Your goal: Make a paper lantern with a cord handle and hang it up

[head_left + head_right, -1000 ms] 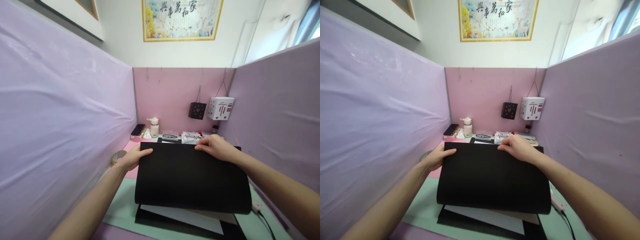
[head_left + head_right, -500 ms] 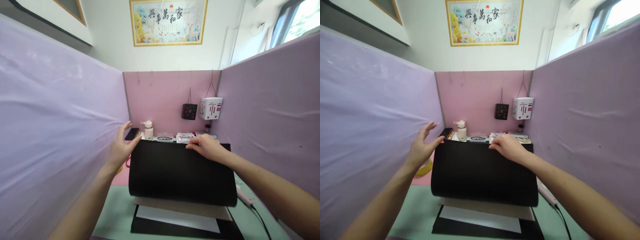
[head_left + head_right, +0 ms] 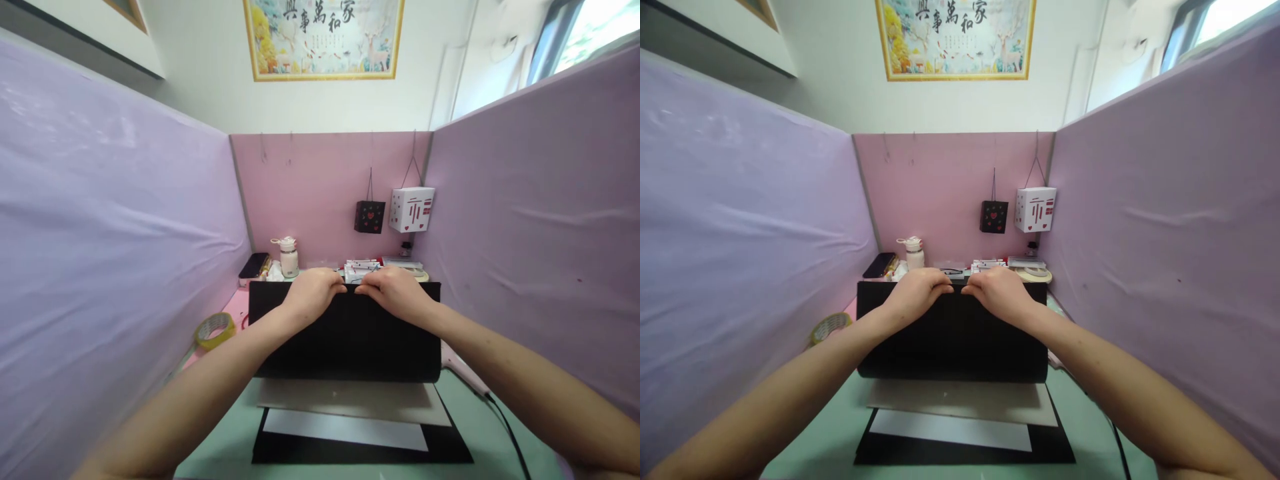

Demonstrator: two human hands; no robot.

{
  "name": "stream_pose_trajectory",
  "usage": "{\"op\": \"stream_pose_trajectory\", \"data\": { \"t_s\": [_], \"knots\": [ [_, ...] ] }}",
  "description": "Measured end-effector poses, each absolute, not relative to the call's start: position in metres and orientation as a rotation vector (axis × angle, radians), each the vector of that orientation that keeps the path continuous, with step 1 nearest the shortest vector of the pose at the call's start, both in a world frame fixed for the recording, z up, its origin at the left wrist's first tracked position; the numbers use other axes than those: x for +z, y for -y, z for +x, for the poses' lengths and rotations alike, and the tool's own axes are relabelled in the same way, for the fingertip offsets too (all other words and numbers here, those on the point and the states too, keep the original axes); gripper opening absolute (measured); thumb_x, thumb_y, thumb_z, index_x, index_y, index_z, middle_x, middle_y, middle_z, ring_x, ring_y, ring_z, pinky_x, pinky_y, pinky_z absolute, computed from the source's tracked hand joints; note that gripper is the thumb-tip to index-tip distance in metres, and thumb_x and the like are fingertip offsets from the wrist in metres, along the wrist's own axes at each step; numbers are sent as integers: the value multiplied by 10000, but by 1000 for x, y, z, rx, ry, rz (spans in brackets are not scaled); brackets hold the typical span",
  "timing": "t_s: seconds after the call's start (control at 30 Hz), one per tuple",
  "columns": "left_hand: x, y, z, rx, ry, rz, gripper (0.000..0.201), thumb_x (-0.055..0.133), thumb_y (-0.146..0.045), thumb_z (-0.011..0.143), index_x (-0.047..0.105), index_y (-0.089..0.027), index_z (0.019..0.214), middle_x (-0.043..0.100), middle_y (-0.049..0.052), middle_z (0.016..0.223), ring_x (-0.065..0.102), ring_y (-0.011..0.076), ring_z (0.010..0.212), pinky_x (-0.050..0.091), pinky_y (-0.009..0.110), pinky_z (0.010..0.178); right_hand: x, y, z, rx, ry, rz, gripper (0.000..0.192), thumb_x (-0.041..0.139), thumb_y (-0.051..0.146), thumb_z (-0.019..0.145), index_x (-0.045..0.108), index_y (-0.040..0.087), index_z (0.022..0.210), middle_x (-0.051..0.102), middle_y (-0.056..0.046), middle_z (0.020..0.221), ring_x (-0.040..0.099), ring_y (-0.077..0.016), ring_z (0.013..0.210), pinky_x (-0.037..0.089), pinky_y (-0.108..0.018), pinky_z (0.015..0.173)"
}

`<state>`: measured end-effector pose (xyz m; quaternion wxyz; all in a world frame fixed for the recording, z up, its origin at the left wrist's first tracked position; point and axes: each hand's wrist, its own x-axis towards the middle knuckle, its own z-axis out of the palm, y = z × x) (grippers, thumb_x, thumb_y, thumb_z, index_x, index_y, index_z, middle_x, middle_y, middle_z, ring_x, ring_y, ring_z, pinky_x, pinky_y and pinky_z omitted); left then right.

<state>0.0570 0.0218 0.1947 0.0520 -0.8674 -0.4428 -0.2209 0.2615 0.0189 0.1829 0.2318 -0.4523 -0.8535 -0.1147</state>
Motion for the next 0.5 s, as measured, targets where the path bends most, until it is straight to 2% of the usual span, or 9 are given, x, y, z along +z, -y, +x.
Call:
{"op": "stream_pose_trajectory", "data": {
  "t_s": [0.17, 0.33, 0.4, 0.5],
  "knots": [
    [203, -19, 41, -566, 1423, -2667, 148, 636, -256, 893, 765, -190, 868, 760, 52, 867, 689, 231, 852, 458, 294, 760, 190, -21, 298, 121, 2306, -1280, 205, 724, 449, 792, 704, 246, 815, 720, -4, 785, 637, -192, 736, 381, -280, 628],
    [207, -20, 16, -607, 1513, -2703, 157, 620, -243, 884, 761, -198, 831, 756, 24, 840, 679, 201, 813, 445, 269, 725, 176, -29, 344, 787, 1903, -1207, 308, 771, 409, 679, 708, 219, 912, 722, -32, 914, 655, -205, 858, 481, -311, 764],
    [205, -20, 12, -614, 1532, -2710, 166, 611, -248, 879, 757, -200, 818, 753, 19, 827, 677, 194, 796, 445, 262, 705, 162, -30, 348, 925, 1767, -1155, 325, 764, 402, 686, 704, 210, 940, 716, -37, 905, 648, -201, 845, 485, -318, 761],
    [200, -23, 9, -627, 1553, -2707, 163, 613, -270, 867, 756, -200, 831, 760, 26, 843, 685, 198, 814, 459, 263, 717, 141, -32, 341, 966, 1642, -1133, 308, 753, 418, 712, 711, 202, 928, 700, -21, 849, 623, -183, 799, 466, -318, 752]
  ]
}}
